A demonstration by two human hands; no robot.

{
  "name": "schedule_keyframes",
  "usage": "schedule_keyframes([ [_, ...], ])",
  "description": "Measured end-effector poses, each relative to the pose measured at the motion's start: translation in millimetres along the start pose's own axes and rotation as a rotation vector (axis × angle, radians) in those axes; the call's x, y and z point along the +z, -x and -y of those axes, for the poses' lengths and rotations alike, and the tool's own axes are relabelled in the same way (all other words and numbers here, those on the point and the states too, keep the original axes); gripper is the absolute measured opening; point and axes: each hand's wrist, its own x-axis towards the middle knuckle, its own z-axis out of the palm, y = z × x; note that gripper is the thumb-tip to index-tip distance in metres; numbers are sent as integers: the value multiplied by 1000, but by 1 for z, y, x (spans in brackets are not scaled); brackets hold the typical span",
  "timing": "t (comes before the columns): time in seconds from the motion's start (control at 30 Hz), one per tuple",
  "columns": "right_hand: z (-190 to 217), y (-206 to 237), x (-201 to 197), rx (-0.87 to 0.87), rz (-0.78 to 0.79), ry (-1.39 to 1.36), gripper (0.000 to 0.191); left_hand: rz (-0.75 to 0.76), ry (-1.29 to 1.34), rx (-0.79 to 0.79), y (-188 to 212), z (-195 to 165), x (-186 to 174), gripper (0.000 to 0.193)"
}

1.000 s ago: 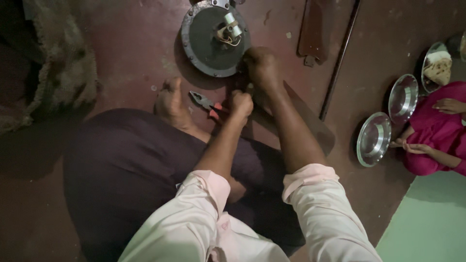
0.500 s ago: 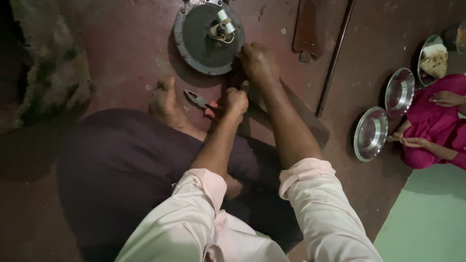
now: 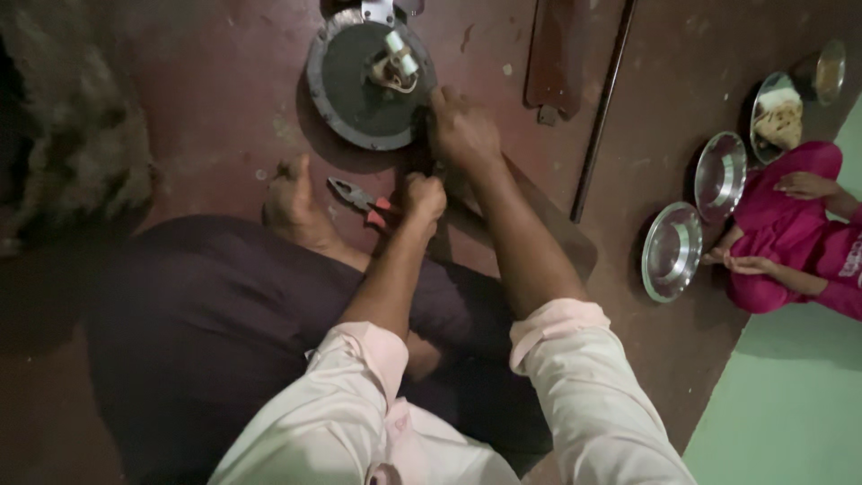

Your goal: The person sits on the floor assembling a ceiling fan, aligning wooden blades against the motor hub and driving screws by hand and with a screwdriver to secure each blade, at one point using pliers to hold a fastener. The fan lies on the floor as blades are attached one at a time.

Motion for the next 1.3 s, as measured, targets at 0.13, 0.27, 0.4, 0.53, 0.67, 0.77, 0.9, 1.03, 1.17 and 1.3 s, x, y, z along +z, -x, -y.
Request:
schedule_keyframes([
  [0.13, -4, 3, 1, -51, 12, -8, 14, -18, -253, -60, 14, -26, -2, 38],
  [0.27, -4, -1, -2, 7, 52, 26, 22, -17, -302, -48, 19, -31, -4, 48],
  [0.4, -1, 0, -1, -30, -79, 47, 24, -35, -107, -12, 7, -10, -3, 36],
  [0.53, -1, 0, 0, 14, -29, 42, 15, -41, -163, 48, 1, -3, -2, 30],
  [0.67, -1, -5, -3, 53, 32, -7, 31, -33, -164, 7, 11, -21, -1, 24],
  [0.77, 1, -4, -6, 50, 34, -12, 30, -24, -88, -109, 23, -36, -3, 25],
  [0.9, 3, 3, -10, 115, 107, -56, 26, -7, 27, -133, 40, -38, -5, 43],
  [1.03, 12, 7, -32, 179, 10, -198, 38, -55, 42, -160, 51, -27, -5, 43],
  [1.17, 19, 46, -77, 259, 208, -386, 26, 14, 153, -37, 49, -27, -2, 58],
  [1.3, 37, 86, -95, 197, 251, -391, 43, 101, 306, -86, 52, -33, -8, 70],
])
